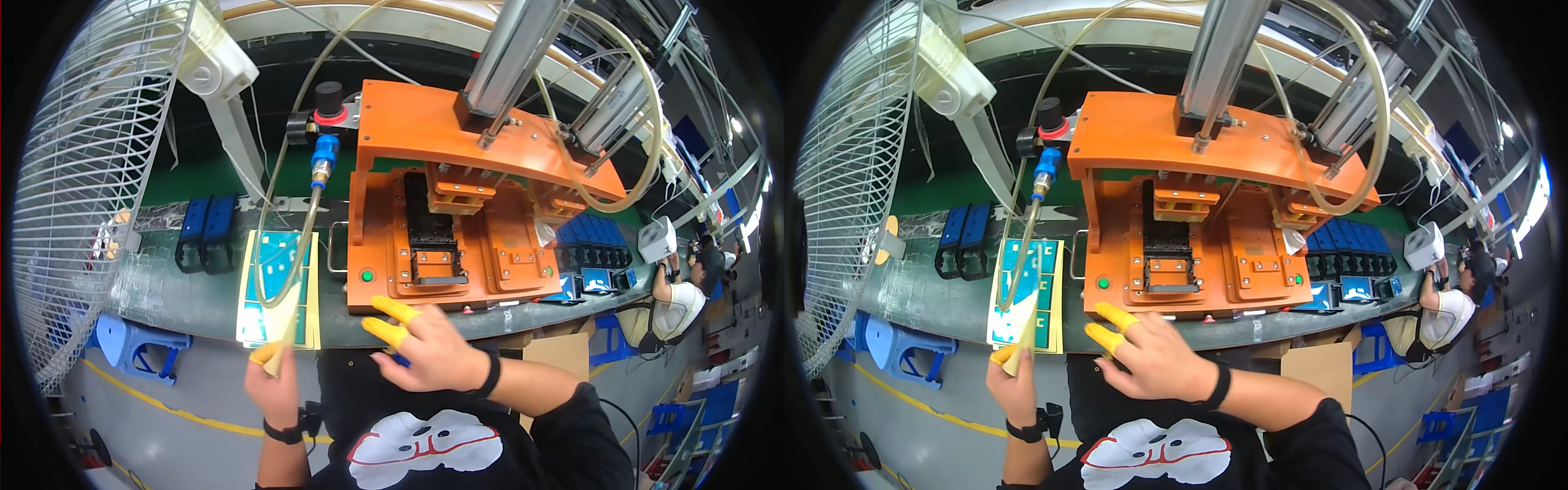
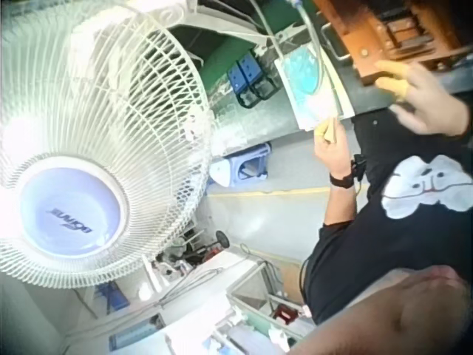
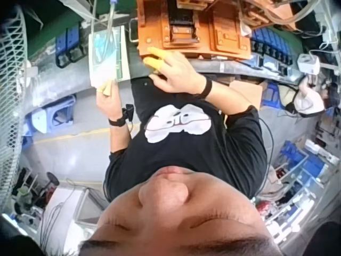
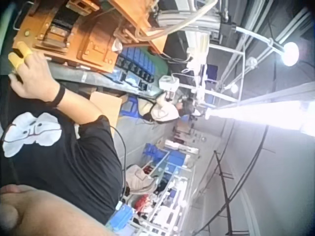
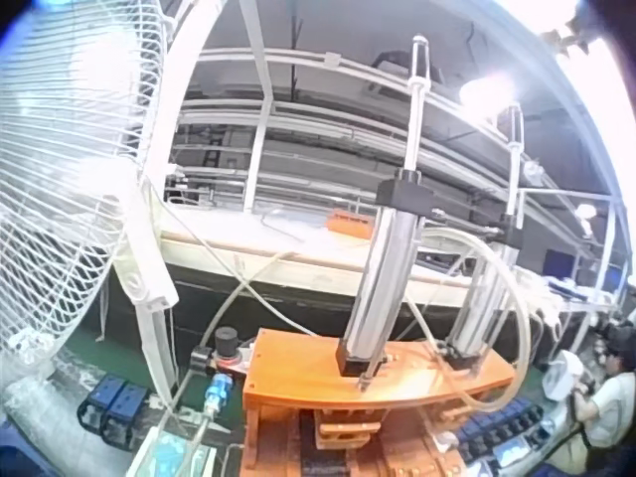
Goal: Using an industrial press machine to process or assemble plastic/rubber parts.
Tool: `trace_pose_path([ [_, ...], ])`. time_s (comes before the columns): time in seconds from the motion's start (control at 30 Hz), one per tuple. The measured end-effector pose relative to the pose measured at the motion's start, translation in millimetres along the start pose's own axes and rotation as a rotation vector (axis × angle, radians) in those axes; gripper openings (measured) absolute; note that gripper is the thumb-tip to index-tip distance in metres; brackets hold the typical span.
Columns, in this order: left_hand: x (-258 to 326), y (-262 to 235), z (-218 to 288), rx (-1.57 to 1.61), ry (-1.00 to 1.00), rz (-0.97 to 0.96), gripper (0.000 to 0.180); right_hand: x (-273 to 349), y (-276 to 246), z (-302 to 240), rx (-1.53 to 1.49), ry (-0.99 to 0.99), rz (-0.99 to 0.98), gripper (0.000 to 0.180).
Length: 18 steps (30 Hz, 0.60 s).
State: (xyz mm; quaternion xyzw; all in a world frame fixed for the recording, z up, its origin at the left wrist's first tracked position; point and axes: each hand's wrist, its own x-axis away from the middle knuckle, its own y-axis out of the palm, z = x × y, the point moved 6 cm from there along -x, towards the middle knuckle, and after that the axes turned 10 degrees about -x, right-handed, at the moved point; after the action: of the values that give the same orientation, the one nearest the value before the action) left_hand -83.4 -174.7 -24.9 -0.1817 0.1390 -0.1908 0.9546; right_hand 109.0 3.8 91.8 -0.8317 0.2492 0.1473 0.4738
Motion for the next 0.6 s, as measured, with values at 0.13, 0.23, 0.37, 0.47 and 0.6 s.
trace_pose_path([
  [0.13,32,-1,-6,0.146,-0.065,-0.033,0.027,3,51,34,-0.178,0.46,-0.115,0.072],
  [0.23,47,-4,-5,0.185,0.002,-0.045,0.04,14,57,28,-0.571,0.431,0.07,0.066],
  [0.37,67,3,14,0.137,0.194,-0.206,0.042,37,114,34,-1.22,0.943,-0.05,0.05],
  [0.47,80,15,46,-0.163,0.552,-0.359,0.048,38,132,44,-1.472,0.96,0.059,0.04],
  [0.6,71,20,68,-0.067,0.531,-0.569,0.053,53,122,52,-1.21,0.978,0.042,0.028],
])
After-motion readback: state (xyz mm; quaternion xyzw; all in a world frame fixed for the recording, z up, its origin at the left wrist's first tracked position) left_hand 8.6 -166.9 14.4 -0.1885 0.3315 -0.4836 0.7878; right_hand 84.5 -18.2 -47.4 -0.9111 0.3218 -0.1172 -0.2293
